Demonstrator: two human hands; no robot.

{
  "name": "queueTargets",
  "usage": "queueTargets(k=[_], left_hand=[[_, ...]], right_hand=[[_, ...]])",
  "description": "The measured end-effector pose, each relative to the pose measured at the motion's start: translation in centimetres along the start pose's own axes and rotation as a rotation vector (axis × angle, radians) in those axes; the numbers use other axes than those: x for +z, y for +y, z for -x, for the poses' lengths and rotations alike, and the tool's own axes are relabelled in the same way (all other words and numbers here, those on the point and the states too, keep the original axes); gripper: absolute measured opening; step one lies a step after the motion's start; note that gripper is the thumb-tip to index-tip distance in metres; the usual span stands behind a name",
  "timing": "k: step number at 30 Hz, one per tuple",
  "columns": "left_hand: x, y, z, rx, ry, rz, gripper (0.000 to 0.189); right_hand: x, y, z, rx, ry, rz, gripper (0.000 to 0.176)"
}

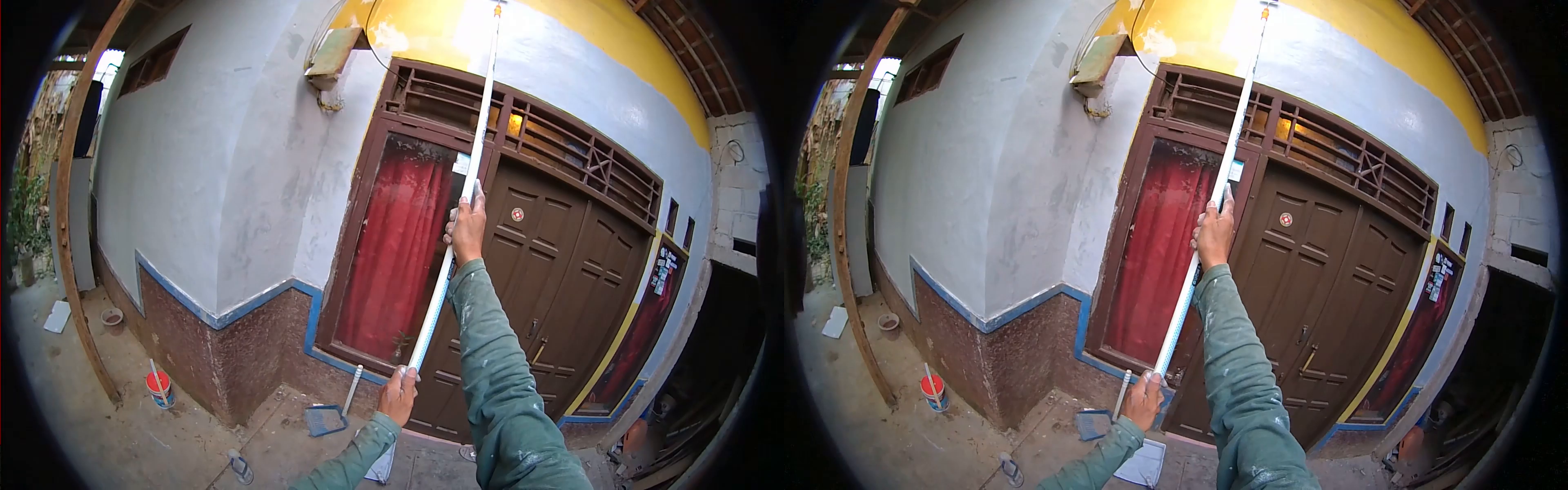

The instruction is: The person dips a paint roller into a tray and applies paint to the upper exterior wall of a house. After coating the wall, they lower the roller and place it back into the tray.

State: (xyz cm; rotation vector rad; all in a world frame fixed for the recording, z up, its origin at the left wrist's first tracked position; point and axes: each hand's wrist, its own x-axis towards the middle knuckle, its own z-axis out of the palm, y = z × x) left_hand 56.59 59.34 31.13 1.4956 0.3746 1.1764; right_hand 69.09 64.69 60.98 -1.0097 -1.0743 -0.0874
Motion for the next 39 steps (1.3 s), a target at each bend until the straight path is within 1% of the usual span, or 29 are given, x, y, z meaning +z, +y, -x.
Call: queueTargets(k=[7,10,12,13,19,26,28,32,34,35,38,39], left_hand=[[1.2,-1.1,-1.1,-0.008,0.0,0.021,0.041],[1.2,-1.1,-0.9,-0.048,-0.016,0.013,0.041],[1.3,-2.0,-0.3,-0.065,-0.015,0.016,0.041],[1.4,-2.4,0.1,-0.08,-0.013,0.019,0.042],[0.8,-5.0,4.2,-0.138,-0.019,0.003,0.042],[-0.9,-7.8,9.3,-0.136,0.021,-0.032,0.041],[-1.8,-7.1,10.9,-0.309,-0.043,-0.062,0.041],[-2.5,-8.5,13.7,-0.308,-0.042,-0.079,0.041],[-2.7,-8.5,15.2,-0.213,-0.017,-0.02,0.04],[-2.9,-8.5,15.9,-0.213,-0.016,-0.02,0.04],[-3.5,-9.3,17.8,-0.254,-0.021,-0.004,0.041],[-4.0,-9.9,18.4,-0.359,-0.04,-0.004,0.038]], right_hand=[[-1.2,2.2,-1.3,0.01,-0.015,-0.039,0.054],[-1.4,3.3,-1.6,0.032,0.009,0.011,0.054],[-1.4,4.2,-1.7,0.027,0.013,0.127,0.052],[-1.5,4.4,-1.7,0.03,0.014,0.127,0.052],[-2.0,5.3,0.5,0.104,0.022,0.198,0.053],[-1.9,6.1,3.9,0.137,0.042,0.246,0.054],[-1.8,6.3,4.7,0.146,0.047,0.268,0.054],[-1.9,6.5,6.0,0.139,0.059,0.292,0.054],[-2.0,6.6,6.5,0.136,0.061,0.305,0.054],[-2.2,6.7,6.7,0.142,0.059,0.302,0.055],[-2.3,6.5,7.3,0.146,0.06,0.313,0.056],[-2.2,6.4,7.5,0.145,0.062,0.327,0.056]])
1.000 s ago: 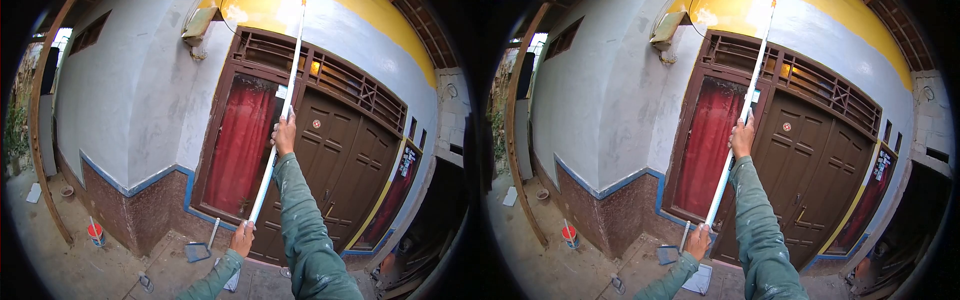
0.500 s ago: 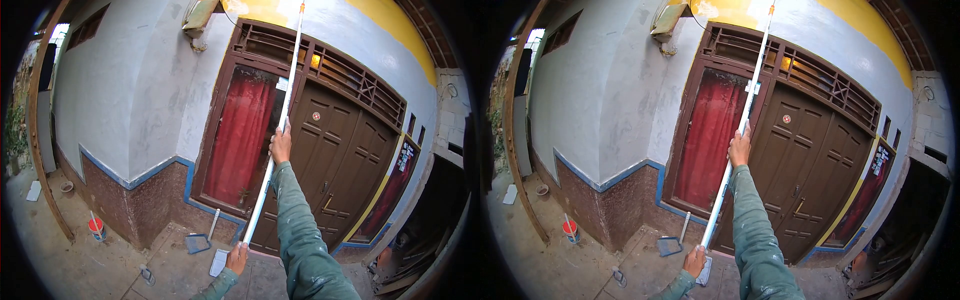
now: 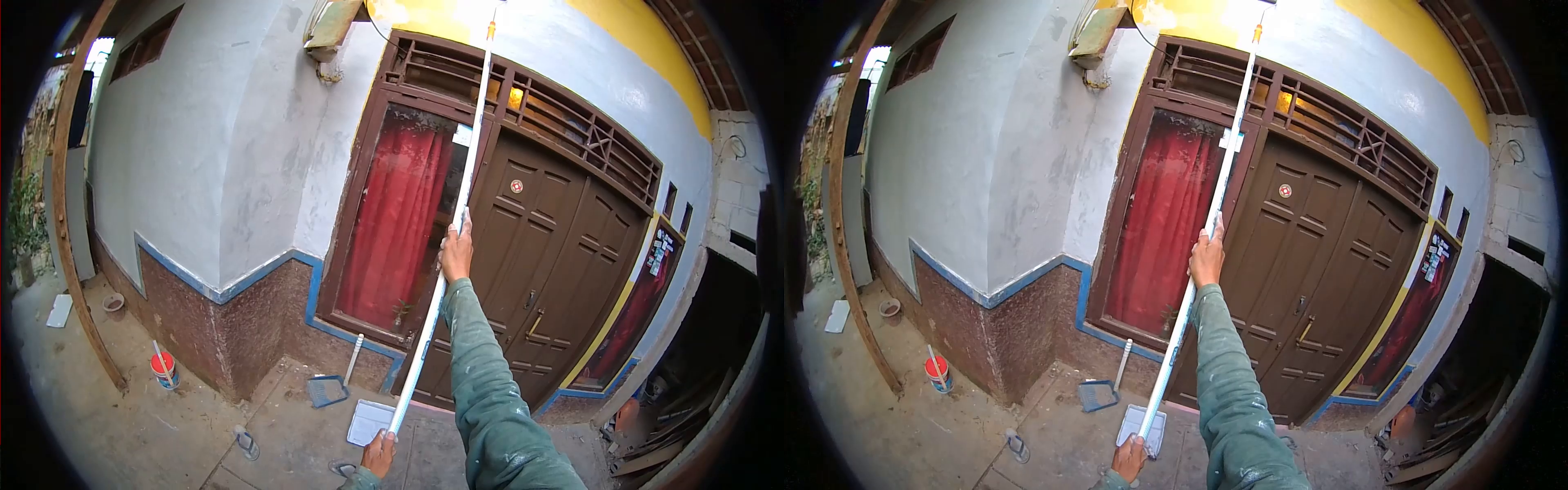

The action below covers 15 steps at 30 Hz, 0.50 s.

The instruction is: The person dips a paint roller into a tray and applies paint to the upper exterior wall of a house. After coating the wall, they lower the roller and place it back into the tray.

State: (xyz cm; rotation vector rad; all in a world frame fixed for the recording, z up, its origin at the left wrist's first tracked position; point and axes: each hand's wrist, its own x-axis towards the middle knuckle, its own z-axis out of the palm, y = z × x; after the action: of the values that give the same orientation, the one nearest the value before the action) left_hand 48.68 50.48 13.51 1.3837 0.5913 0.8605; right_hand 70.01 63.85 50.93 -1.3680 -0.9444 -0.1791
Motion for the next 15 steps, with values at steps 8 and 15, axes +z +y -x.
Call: queueTargets(k=[8,15], left_hand=[[-0.1,-15.3,3.5,0.16,0.158,-0.036,0.026],[-3.9,-12.8,8.7,0.044,0.031,-0.061,0.027]], right_hand=[[0.5,1.8,1.2,0.042,0.003,0.045,0.055],[1.6,3.4,3.8,0.084,-0.015,0.018,0.056]])
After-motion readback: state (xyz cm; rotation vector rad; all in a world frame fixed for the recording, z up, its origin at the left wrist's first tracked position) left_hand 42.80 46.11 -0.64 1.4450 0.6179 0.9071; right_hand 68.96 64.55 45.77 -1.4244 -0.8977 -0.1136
